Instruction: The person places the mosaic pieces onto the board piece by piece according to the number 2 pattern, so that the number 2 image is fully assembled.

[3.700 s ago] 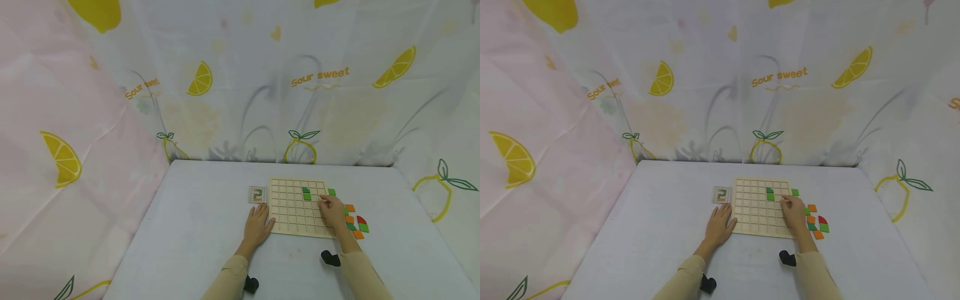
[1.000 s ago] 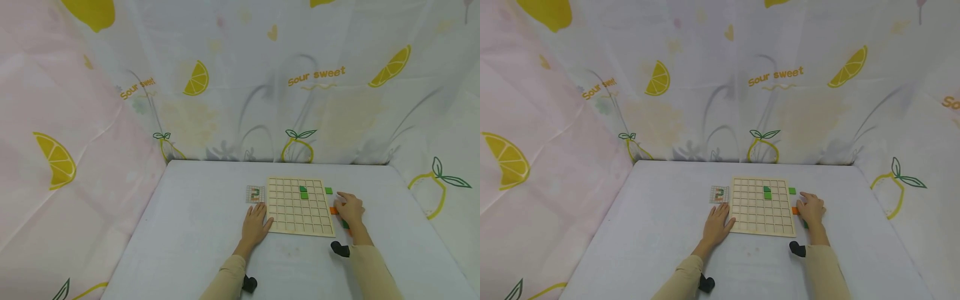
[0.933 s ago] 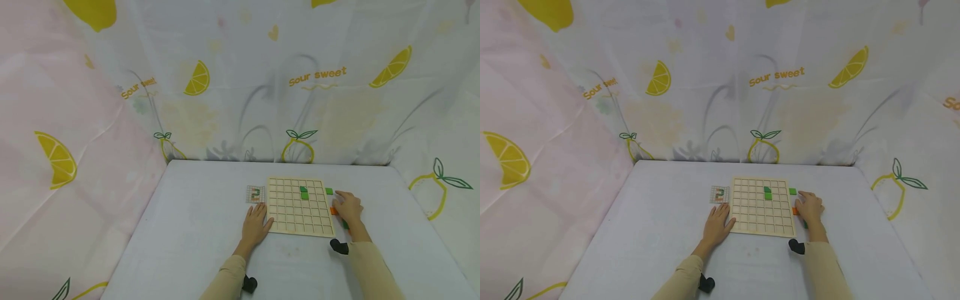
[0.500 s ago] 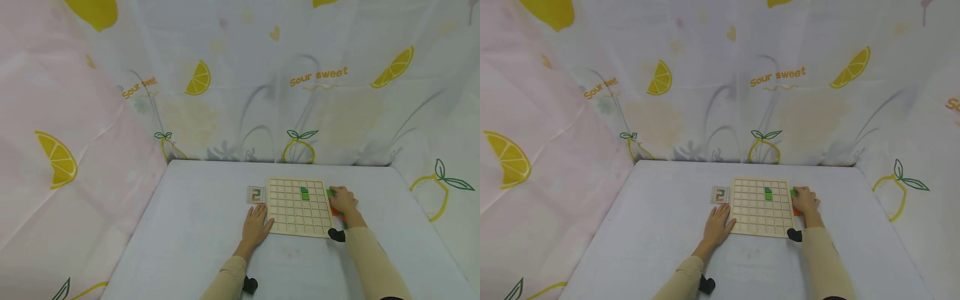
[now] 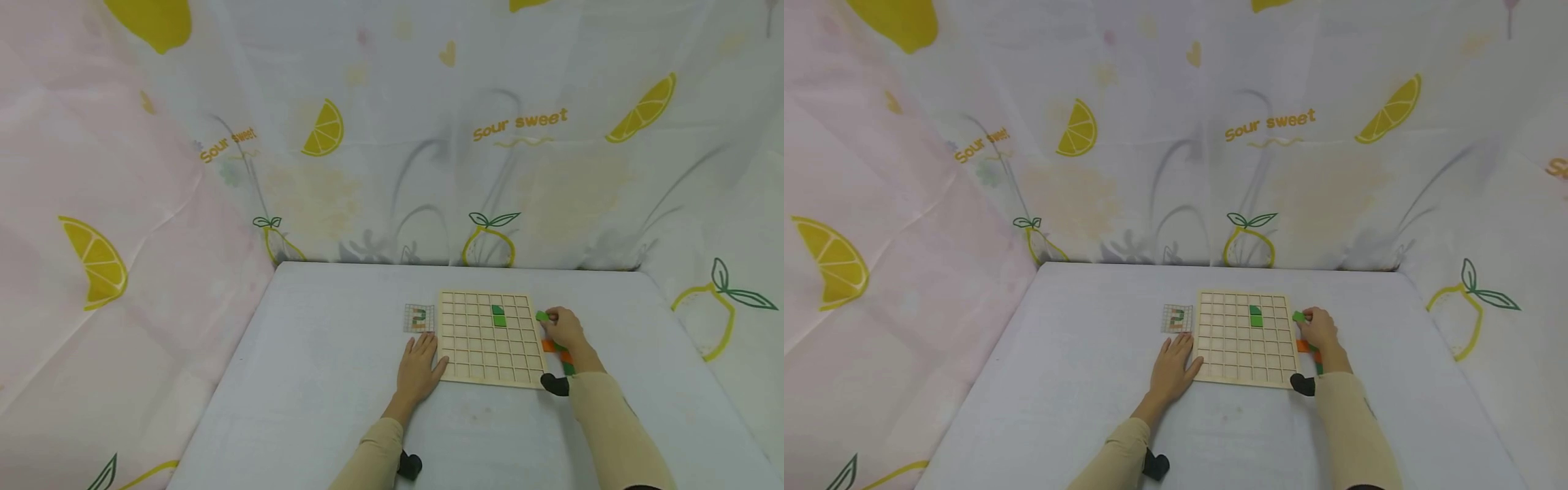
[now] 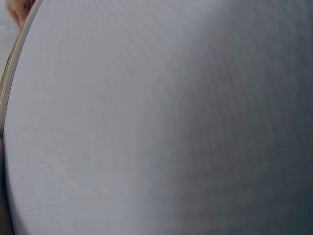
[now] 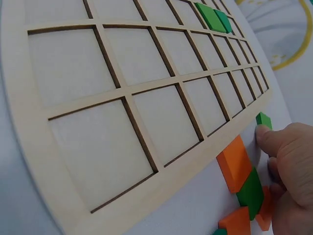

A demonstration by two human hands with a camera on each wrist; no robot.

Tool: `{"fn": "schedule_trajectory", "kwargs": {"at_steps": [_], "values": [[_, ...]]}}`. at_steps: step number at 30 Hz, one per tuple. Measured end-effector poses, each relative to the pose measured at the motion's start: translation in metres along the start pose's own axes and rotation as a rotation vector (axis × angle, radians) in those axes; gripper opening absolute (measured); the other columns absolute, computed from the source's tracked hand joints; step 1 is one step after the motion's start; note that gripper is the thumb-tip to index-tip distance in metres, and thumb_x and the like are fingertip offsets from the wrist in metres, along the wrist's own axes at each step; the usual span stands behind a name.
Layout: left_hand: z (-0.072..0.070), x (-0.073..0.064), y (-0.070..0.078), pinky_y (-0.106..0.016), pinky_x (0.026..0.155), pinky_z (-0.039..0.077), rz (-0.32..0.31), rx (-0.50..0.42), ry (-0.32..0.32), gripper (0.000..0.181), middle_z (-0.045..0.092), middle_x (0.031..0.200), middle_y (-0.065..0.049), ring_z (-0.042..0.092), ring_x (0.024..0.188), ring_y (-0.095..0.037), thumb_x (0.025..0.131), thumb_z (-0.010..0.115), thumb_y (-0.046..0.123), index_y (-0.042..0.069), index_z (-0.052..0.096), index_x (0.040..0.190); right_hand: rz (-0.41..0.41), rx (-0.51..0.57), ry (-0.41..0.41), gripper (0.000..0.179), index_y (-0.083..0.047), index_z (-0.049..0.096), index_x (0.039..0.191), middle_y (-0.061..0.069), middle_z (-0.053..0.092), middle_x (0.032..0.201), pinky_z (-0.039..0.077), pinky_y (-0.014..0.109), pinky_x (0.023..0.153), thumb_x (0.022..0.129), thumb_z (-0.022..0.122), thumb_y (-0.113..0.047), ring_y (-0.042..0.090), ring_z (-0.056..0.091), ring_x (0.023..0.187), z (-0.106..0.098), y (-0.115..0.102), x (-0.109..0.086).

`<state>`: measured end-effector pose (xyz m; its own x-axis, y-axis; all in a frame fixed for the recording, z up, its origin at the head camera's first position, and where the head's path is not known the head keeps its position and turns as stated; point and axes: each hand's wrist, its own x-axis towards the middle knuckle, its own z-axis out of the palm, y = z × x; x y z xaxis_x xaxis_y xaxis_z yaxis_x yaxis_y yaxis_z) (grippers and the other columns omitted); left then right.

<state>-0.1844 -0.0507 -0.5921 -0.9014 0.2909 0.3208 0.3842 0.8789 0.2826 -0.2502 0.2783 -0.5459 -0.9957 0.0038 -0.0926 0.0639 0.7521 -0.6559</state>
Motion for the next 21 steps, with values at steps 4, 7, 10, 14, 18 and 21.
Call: {"fn": "schedule_trajectory", "kwargs": {"at_steps": [4,7,10,14,18,21], "values": [[-0.001,0.0,0.0,-0.043,0.112,0.029,0.004,0.004,0.004,0.052,0.052,0.137,-0.009,0.044,0.13,-0.023,0.095,0.049,0.04,0.002,0.054,0.131,-0.041,-0.008,0.03,0.037,0.024,0.045,0.114,0.04,0.049,0.106,0.045,0.057,0.083,0.09,0.052,-0.003,0.05,0.05,0.098,0.002,0.001,-0.001],[-0.001,0.0,0.001,-0.042,0.113,0.028,-0.005,-0.002,-0.01,0.053,0.051,0.138,-0.009,0.043,0.131,-0.023,0.095,0.048,0.04,0.003,0.053,0.132,-0.047,-0.026,0.061,0.037,0.024,0.045,0.113,0.04,0.048,0.104,0.044,0.058,0.083,0.09,0.051,-0.004,0.051,0.049,0.097,0.006,0.002,0.0],[-0.002,0.0,0.001,-0.042,0.114,0.026,-0.016,-0.003,-0.031,0.053,0.05,0.139,-0.008,0.042,0.132,-0.022,0.096,0.047,0.041,0.003,0.052,0.133,-0.035,-0.032,0.096,0.037,0.023,0.045,0.114,0.039,0.047,0.105,0.042,0.059,0.084,0.09,0.051,-0.005,0.051,0.048,0.099,0.011,0.002,-0.002],[-0.001,0.0,0.0,-0.041,0.114,0.025,-0.021,0.005,-0.047,0.054,0.05,0.139,-0.008,0.041,0.132,-0.022,0.096,0.046,0.042,0.004,0.051,0.134,-0.035,-0.029,0.137,0.036,0.021,0.045,0.116,0.038,0.048,0.106,0.042,0.059,0.085,0.089,0.051,-0.003,0.05,0.048,0.1,0.014,-0.001,-0.004],[0.001,0.001,-0.001,-0.041,0.114,0.026,-0.018,0.011,-0.042,0.054,0.05,0.139,-0.007,0.042,0.132,-0.022,0.096,0.046,0.042,0.004,0.051,0.134,-0.114,-0.082,0.2,0.035,0.022,0.05,0.112,0.041,0.052,0.103,0.043,0.061,0.085,0.082,0.049,0.003,0.054,0.05,0.099,0.016,-0.004,-0.005],[0.002,0.0,-0.001,-0.042,0.113,0.028,0.0,0.002,-0.004,0.053,0.051,0.138,-0.009,0.044,0.131,-0.023,0.096,0.046,0.041,0.003,0.053,0.132,-0.161,-0.116,0.245,0.035,0.023,0.054,0.108,0.043,0.053,0.101,0.044,0.062,0.085,0.078,0.049,0.005,0.057,0.051,0.098,0.019,-0.004,-0.005]]}}
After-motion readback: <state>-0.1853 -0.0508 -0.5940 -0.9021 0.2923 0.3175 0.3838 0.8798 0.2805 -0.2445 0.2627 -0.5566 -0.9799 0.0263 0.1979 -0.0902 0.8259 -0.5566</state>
